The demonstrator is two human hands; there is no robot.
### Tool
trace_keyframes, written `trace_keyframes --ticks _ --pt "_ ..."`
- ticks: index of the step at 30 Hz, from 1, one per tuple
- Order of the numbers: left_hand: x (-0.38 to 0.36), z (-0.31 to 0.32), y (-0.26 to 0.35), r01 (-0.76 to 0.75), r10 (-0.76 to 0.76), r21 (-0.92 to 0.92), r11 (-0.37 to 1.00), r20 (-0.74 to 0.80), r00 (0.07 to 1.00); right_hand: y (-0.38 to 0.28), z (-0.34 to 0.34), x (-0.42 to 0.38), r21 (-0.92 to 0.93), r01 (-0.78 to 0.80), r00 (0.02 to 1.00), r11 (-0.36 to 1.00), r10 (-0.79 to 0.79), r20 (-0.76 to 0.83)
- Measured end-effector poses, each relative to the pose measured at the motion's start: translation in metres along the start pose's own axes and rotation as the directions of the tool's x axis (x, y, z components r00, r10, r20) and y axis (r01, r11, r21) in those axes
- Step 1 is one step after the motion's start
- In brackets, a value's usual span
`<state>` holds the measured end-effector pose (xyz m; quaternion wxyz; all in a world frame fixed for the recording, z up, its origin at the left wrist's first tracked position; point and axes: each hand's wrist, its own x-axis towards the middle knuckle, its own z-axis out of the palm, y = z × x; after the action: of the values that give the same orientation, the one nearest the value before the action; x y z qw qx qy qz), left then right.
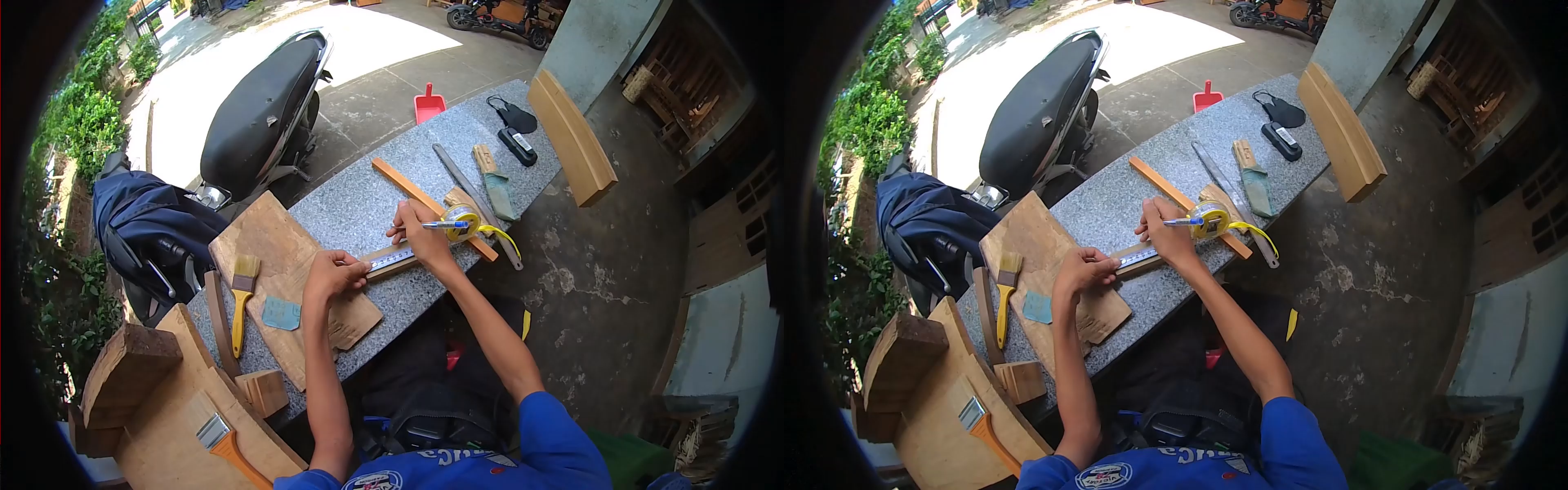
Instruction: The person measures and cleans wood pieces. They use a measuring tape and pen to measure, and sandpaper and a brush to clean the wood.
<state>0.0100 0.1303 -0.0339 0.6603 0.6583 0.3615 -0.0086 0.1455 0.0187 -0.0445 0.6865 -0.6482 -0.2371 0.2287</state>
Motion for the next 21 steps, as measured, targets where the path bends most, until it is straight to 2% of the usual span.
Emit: trace_keyframes --ticks 3,6,9,15,21 --pt "0.001 0.000 -0.002 0.003 -0.003 -0.012 1.000 0.008 1.000 -0.013 0.002 -0.011 -0.155 -0.014 1.000 0.988 0.013 -0.009" --pt "0.002 0.000 -0.003 -0.013 0.013 -0.023 1.000 0.008 1.000 0.004 0.002 -0.005 -0.306 0.236 0.961 0.922 -0.269 -0.068" --pt "0.002 -0.001 -0.003 -0.024 0.024 -0.018 1.000 0.013 1.000 0.009 0.002 -0.005 -0.276 0.220 0.965 0.936 -0.250 -0.080" --pt "0.005 -0.002 -0.007 -0.030 0.032 -0.055 0.998 0.036 0.999 0.010 0.002 -0.005 -0.411 0.315 0.931 0.856 -0.363 -0.043" --pt "0.004 -0.003 -0.005 -0.028 0.030 -0.054 0.998 0.041 0.999 0.009 0.003 -0.005 -0.449 0.344 0.920 0.825 -0.392 -0.015"
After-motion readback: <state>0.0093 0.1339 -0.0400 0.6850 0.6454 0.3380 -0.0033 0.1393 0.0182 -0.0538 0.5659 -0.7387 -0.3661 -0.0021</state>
